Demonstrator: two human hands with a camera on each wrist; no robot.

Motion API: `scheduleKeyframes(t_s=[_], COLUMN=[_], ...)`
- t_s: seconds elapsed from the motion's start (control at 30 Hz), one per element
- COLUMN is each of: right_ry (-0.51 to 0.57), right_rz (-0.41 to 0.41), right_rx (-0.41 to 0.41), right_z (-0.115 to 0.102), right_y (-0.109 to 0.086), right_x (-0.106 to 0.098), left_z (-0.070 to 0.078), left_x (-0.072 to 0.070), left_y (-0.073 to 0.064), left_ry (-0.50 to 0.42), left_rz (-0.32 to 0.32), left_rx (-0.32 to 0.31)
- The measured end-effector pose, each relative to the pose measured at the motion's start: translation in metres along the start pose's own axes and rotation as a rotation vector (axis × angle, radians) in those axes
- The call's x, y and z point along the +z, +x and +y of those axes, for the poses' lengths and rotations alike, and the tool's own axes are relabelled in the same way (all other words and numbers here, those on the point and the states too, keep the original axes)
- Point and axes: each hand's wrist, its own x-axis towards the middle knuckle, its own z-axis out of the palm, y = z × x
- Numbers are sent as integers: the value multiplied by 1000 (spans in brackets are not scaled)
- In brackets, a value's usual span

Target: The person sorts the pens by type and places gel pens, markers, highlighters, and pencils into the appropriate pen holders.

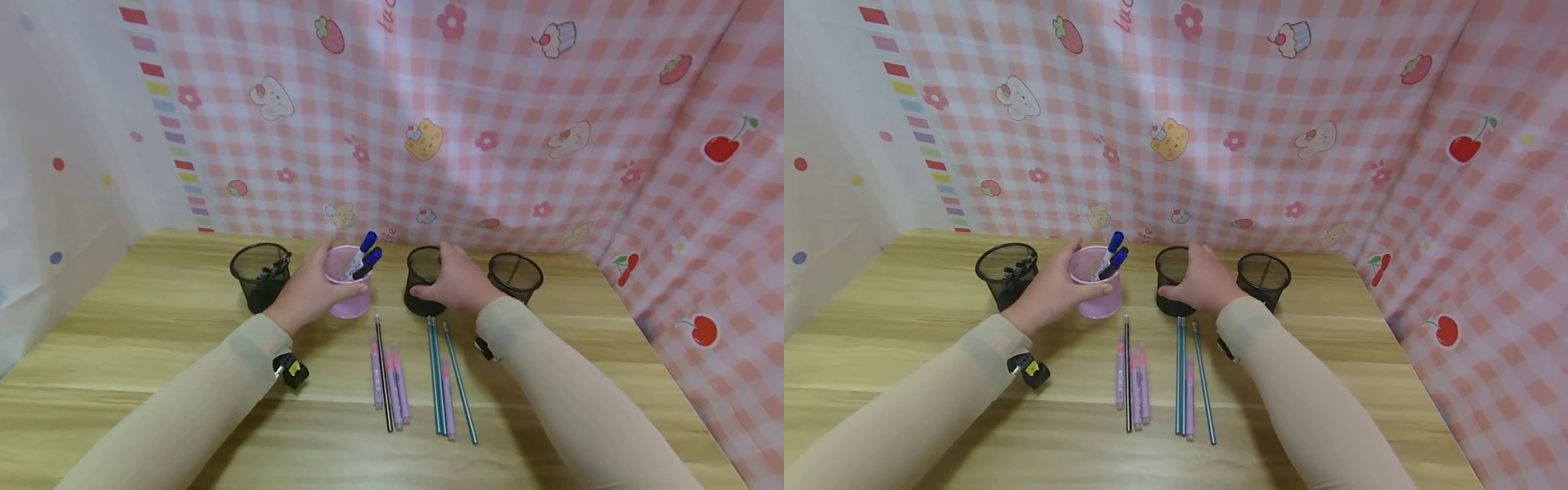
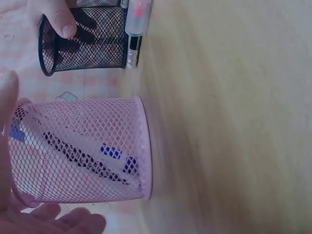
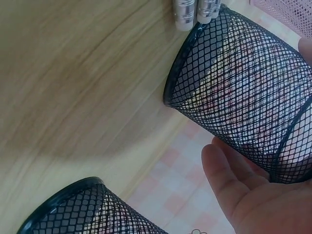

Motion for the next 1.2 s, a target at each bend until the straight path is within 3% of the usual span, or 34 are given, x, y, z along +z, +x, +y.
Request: scheduleKeyframes(t_s=[0.1,0.17,0.2,0.37,0.43,0.5,0.57,0.67,0.73,0.83,1.0,1.2], right_ry=[-7,-12,-13,-17,-18,-14,-15,-11,-12,-8,-7,-12], right_rz=[1,2,2,12,19,25,30,32,32,32,26,29], right_rx=[1,2,2,-7,-7,-7,-7,-5,-5,-5,-6,0], right_z=[0,1,1,0,-1,-1,0,1,2,3,3,3], right_y=[0,1,1,2,1,1,0,0,0,0,-1,0], right_x=[0,1,1,1,1,1,2,3,3,4,5,5], left_z=[4,11,15,34,38,41,43,41,37,31,22,23], left_x=[-2,-4,-4,-4,-1,4,9,19,25,31,39,45], left_y=[-4,-12,-16,-42,-50,-58,-64,-68,-68,-65,-57,-55], left_ry=[76,156,199,384,449,519,580,647,659,647,639,647], left_rz=[29,81,117,342,361,300,171,-36,-124,-203,-275,-305], left_rx=[47,146,212,661,789,822,758,542,406,274,172,148])
